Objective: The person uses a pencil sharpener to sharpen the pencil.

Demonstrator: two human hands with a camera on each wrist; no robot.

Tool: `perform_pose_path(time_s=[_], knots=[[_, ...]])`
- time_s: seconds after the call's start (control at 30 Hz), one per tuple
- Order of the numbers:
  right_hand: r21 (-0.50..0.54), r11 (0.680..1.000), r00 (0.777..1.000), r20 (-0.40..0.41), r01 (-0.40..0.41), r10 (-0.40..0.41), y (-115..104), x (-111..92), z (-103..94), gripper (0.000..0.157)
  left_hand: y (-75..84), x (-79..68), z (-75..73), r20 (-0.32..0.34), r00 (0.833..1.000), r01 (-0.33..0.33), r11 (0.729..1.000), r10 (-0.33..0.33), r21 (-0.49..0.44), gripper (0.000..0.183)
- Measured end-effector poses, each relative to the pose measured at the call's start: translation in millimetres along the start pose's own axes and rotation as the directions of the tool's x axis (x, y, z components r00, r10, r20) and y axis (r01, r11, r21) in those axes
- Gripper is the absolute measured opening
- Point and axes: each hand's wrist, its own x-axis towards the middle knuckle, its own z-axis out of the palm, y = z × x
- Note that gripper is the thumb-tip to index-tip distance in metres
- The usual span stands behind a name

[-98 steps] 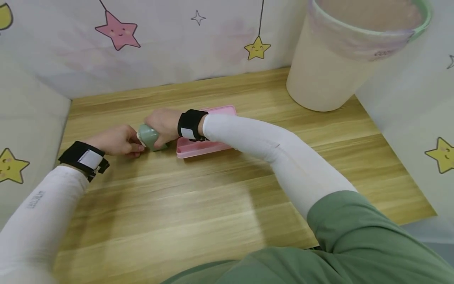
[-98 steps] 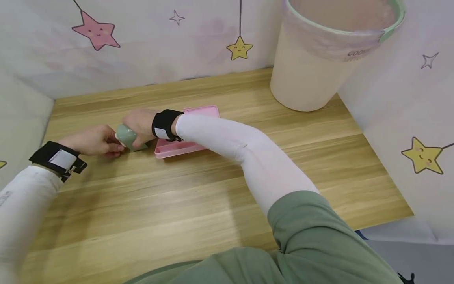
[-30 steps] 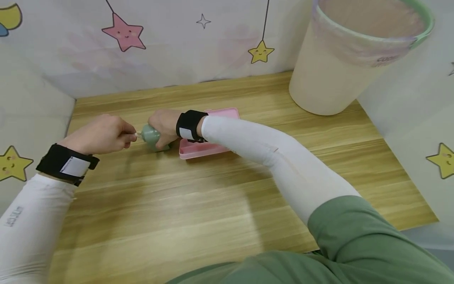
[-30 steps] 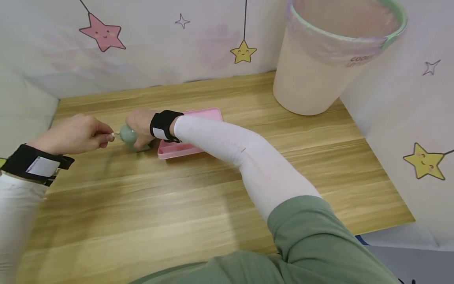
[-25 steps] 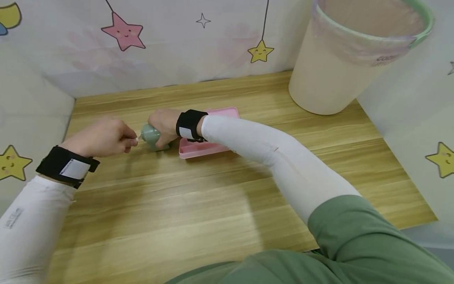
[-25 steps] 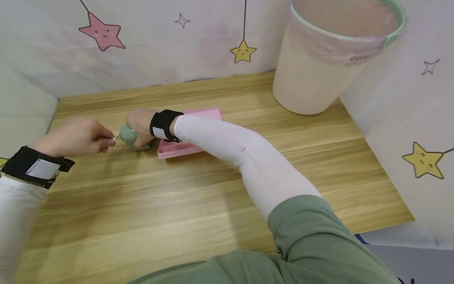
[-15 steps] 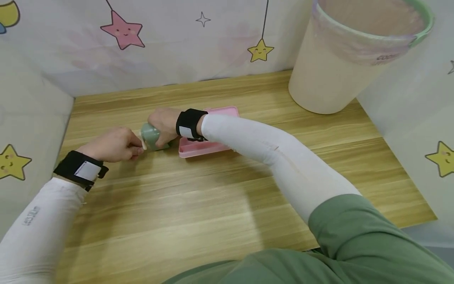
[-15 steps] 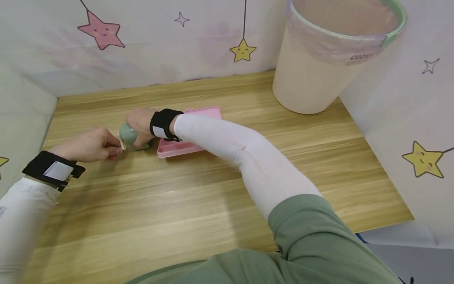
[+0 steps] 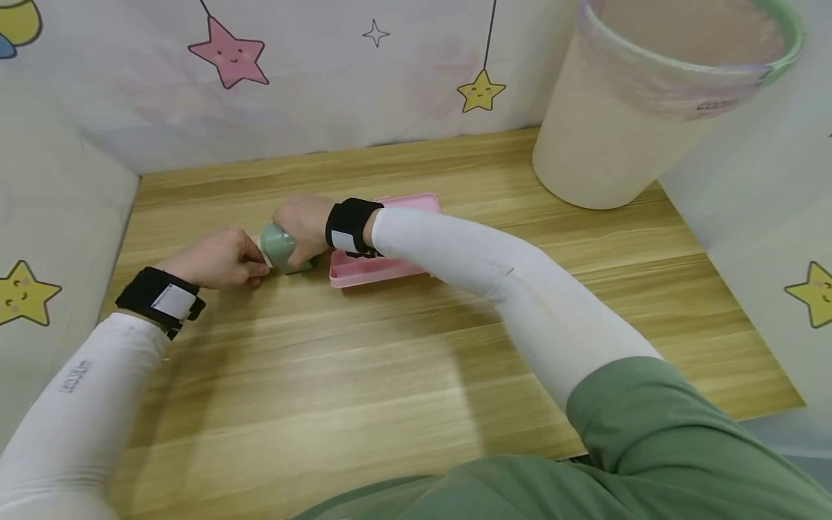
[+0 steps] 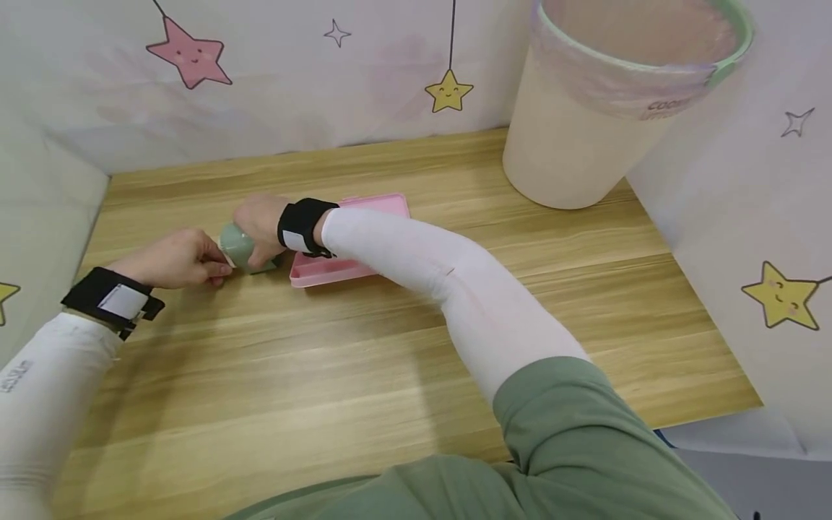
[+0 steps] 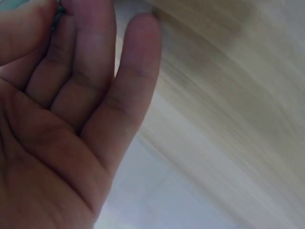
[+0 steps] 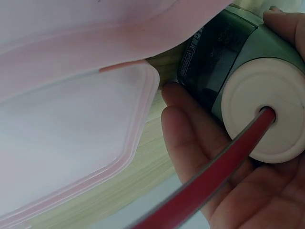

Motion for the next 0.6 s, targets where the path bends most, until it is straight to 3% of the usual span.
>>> perform_pose_path(time_s=[0.33, 0.6], knots=[[-0.012, 1.000, 1.000, -0.012, 0.028, -0.028, 0, 1, 2.5, 0.047, -8.3, 6.3, 0.5, -0.005, 1.000, 0.007, 1.000, -0.007, -0.018, 0.023], [0.009, 0.999, 0.999, -0.008, 0.036, -0.036, 1, -1, 1.0, 0.046, -12.1, 14.7, 0.4, -0.092, 0.996, -0.009, 0.994, 0.019, 0.109, 0.020]])
